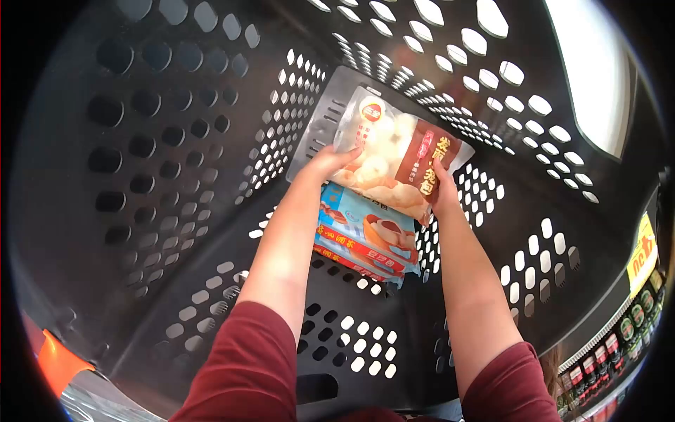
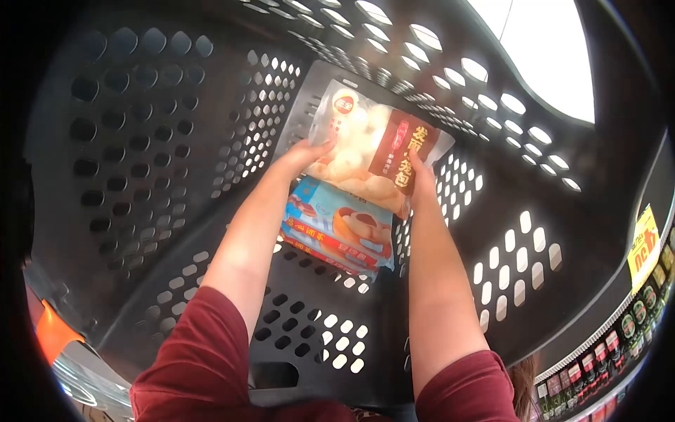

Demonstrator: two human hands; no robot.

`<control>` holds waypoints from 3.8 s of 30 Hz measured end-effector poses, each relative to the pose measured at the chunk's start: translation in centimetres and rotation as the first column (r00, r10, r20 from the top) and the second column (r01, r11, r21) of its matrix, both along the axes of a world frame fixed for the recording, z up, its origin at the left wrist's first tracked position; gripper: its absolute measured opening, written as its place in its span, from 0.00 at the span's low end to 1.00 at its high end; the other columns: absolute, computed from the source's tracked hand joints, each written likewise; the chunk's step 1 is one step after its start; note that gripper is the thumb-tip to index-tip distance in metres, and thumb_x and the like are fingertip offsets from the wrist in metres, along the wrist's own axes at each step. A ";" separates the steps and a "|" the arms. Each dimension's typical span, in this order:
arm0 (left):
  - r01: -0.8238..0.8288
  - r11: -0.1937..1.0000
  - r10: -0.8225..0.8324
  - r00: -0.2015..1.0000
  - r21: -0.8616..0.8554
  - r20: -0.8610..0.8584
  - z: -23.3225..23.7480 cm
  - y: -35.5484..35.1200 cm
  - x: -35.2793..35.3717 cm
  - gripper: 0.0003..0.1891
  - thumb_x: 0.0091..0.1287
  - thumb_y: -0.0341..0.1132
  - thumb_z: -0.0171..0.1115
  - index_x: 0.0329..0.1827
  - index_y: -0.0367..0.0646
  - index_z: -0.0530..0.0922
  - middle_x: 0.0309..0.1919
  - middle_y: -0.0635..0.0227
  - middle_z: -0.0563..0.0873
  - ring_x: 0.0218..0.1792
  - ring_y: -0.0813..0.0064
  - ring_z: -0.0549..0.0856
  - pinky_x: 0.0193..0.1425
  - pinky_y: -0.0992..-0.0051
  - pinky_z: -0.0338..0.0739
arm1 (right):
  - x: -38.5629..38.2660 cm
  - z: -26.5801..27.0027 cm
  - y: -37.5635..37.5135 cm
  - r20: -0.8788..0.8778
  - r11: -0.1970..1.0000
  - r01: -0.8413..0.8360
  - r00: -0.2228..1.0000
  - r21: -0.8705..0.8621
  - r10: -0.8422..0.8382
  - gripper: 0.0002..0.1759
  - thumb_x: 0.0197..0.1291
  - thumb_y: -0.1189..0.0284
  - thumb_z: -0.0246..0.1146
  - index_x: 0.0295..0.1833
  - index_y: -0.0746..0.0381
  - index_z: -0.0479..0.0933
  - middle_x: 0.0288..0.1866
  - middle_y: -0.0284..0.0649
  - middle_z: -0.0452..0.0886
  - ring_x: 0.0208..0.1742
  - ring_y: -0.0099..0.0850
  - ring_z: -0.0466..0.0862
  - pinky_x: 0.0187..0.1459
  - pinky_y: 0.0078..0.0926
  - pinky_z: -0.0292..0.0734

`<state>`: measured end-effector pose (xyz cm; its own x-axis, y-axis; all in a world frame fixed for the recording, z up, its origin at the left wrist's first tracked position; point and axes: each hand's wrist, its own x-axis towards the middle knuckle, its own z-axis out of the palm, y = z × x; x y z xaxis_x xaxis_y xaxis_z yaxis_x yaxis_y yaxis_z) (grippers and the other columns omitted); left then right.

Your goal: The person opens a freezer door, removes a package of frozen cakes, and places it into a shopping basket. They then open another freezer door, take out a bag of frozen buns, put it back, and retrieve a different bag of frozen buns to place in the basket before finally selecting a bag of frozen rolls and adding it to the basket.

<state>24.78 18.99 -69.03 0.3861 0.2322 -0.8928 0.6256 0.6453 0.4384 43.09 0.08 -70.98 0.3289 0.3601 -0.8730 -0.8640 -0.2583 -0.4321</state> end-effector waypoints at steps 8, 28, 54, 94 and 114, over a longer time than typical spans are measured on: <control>-0.221 0.975 0.218 0.953 -0.009 0.209 9.6 1.6 2.5 0.22 0.58 0.41 0.60 0.50 0.35 0.71 0.40 0.62 0.80 0.39 0.75 0.79 0.43 0.75 0.74 | -0.5 10.9 3.2 -0.239 0.988 0.131 0.960 -0.088 -0.148 0.24 0.57 0.56 0.54 0.54 0.59 0.68 0.51 0.38 0.75 0.50 0.35 0.75 0.52 0.35 0.68; -0.669 0.510 0.525 0.740 0.541 0.421 74.5 -21.0 -21.2 0.14 0.60 0.31 0.57 0.47 0.37 0.69 0.41 0.68 0.78 0.40 0.81 0.77 0.41 0.80 0.75 | -15.7 69.0 -3.7 0.010 0.659 -0.523 0.787 0.541 0.617 0.23 0.64 0.60 0.44 0.62 0.58 0.56 0.57 0.38 0.67 0.56 0.32 0.70 0.56 0.34 0.65; -0.968 -0.236 0.867 -0.173 0.080 0.468 71.6 -0.5 -58.5 0.14 0.64 0.37 0.52 0.46 0.36 0.71 0.38 0.59 0.80 0.35 0.73 0.81 0.36 0.75 0.77 | -58.8 68.7 37.9 0.090 -0.085 -0.946 -0.060 0.314 0.994 0.17 0.59 0.66 0.52 0.53 0.60 0.67 0.45 0.39 0.76 0.45 0.32 0.77 0.45 0.32 0.74; -0.717 0.196 0.974 0.061 0.669 -0.220 51.8 9.7 -67.0 0.19 0.65 0.44 0.44 0.42 0.35 0.75 0.31 0.56 0.82 0.33 0.61 0.82 0.41 0.68 0.73 | -72.0 51.8 43.0 0.634 -0.086 -0.917 -0.335 -0.390 0.697 0.18 0.57 0.64 0.53 0.41 0.71 0.69 0.35 0.54 0.76 0.38 0.42 0.77 0.40 0.32 0.69; -0.434 0.874 0.313 0.846 -0.216 -0.432 49.1 0.3 -63.9 0.19 0.61 0.43 0.46 0.33 0.34 0.78 0.27 0.51 0.81 0.21 0.57 0.82 0.21 0.62 0.77 | -61.3 41.9 35.7 -0.144 -0.707 -0.624 -0.708 -0.331 0.692 0.14 0.56 0.61 0.57 0.45 0.56 0.70 0.36 0.33 0.76 0.34 0.23 0.75 0.33 0.24 0.71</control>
<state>-39.12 19.26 -19.92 -0.0511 -0.0066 -0.9987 0.3847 0.9227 -0.0258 -18.20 35.74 -29.08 -0.1687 0.0991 -0.9807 0.9157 -0.3525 -0.1931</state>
